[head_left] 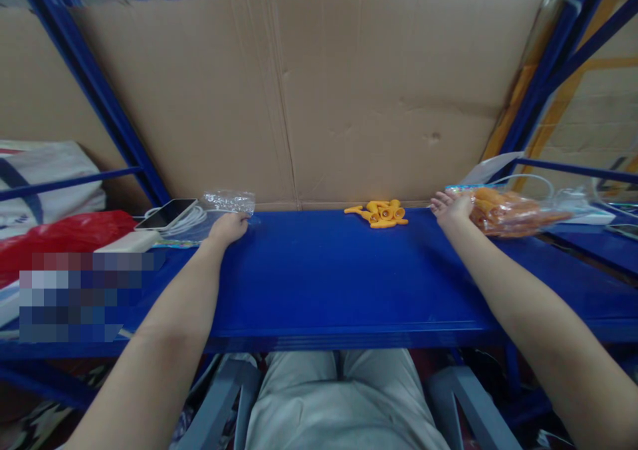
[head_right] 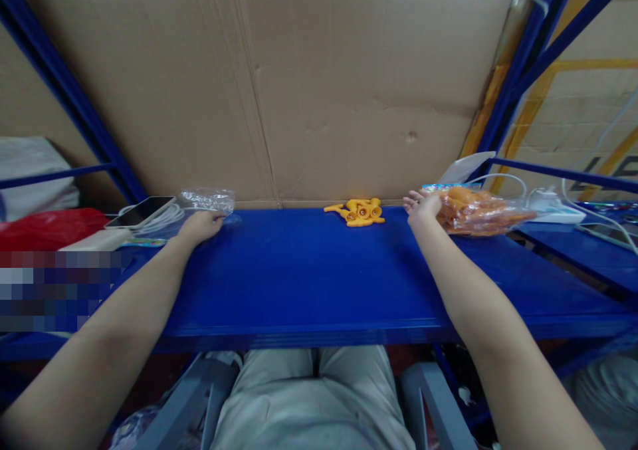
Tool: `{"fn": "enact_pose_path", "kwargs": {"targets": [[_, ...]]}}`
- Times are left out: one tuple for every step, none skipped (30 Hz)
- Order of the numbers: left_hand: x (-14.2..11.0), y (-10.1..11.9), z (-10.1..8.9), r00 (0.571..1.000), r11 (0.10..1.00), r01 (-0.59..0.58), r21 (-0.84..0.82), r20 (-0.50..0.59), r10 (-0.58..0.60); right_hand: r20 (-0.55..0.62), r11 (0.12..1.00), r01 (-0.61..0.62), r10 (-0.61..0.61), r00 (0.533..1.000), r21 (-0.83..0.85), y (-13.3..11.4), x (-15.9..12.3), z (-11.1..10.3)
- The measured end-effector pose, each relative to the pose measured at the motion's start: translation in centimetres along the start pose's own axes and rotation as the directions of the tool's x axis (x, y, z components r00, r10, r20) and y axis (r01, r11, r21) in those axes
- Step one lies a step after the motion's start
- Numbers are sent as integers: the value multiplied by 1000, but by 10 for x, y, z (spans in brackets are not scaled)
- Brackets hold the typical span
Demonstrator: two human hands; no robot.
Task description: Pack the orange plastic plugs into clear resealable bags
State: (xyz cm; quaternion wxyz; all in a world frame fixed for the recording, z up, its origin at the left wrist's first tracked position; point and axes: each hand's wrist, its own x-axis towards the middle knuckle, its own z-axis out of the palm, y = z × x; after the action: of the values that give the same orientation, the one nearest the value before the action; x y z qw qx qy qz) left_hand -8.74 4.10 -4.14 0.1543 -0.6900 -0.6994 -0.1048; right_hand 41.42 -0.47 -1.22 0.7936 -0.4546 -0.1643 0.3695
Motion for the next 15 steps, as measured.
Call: {"fn": "enact_pose_path", "kwargs": {"targets": [[0, 0, 0, 1000, 1000, 0, 2, -1, 0, -21, 1000, -11, 11, 1000, 29, -1, 5, -3], [0, -1, 1, 1000, 1000, 1, 5, -3, -1, -38, 998, -19, 21, 999, 56, 0, 10, -7], [0, -1, 1, 1000, 1000, 3, 5, -7, -3, -46, 997, -20, 23, 999, 71, 0, 15, -10], [0, -1, 2, 1000, 1000, 6, 4, -9, -6, -45, 997, -16, 19, 999, 70, 1, 19, -12], [1, -1, 2, 1000, 1000, 8, 1, -11, -8, -37, 998, -9, 11, 999, 64, 1, 22, -14], [1, -2, 3, 1000, 1000, 11, -2, -11, -11, -30, 998, -5, 7, 1000, 59, 2, 24, -16], [1, -2, 3, 1000, 1000, 14, -4, -9, -14, -29, 998, -7, 9, 1000, 60, 2, 26, -17], [1, -2, 3, 1000, 1000, 17, -4, -6, -17, -33, 998, -14, 16, 999, 69, 2, 25, -18], [1, -2, 3, 1000, 1000, 20, -6, -5, -20, -43, 996, -26, 30, 999, 82, 2, 25, -18], [2, -2, 4, 1000, 1000, 23, -8, -5, -23, -54, 995, -41, 46, 997, 96, 1, 23, -18], [2, -3, 4, 1000, 1000, 23, -12, -8, -23, -65, 993, -55, 62, 996, 104, 1, 21, -17], [2, -3, 4, 1000, 1000, 22, -17, -11, -22, -77, 992, -68, 76, 994, 103, 0, 20, -17], [2, -3, 4, 1000, 1000, 18, -22, -13, -18, -89, 993, -79, 87, 992, 93, 0, 19, -17], [2, -4, 5, 1000, 1000, 13, -28, -15, -14, -97, 993, -84, 91, 991, 79, 0, 19, -17], [2, -4, 5, 1000, 999, 9, -32, -17, -10, -103, 994, -86, 93, 990, 68, 0, 19, -17]]}}
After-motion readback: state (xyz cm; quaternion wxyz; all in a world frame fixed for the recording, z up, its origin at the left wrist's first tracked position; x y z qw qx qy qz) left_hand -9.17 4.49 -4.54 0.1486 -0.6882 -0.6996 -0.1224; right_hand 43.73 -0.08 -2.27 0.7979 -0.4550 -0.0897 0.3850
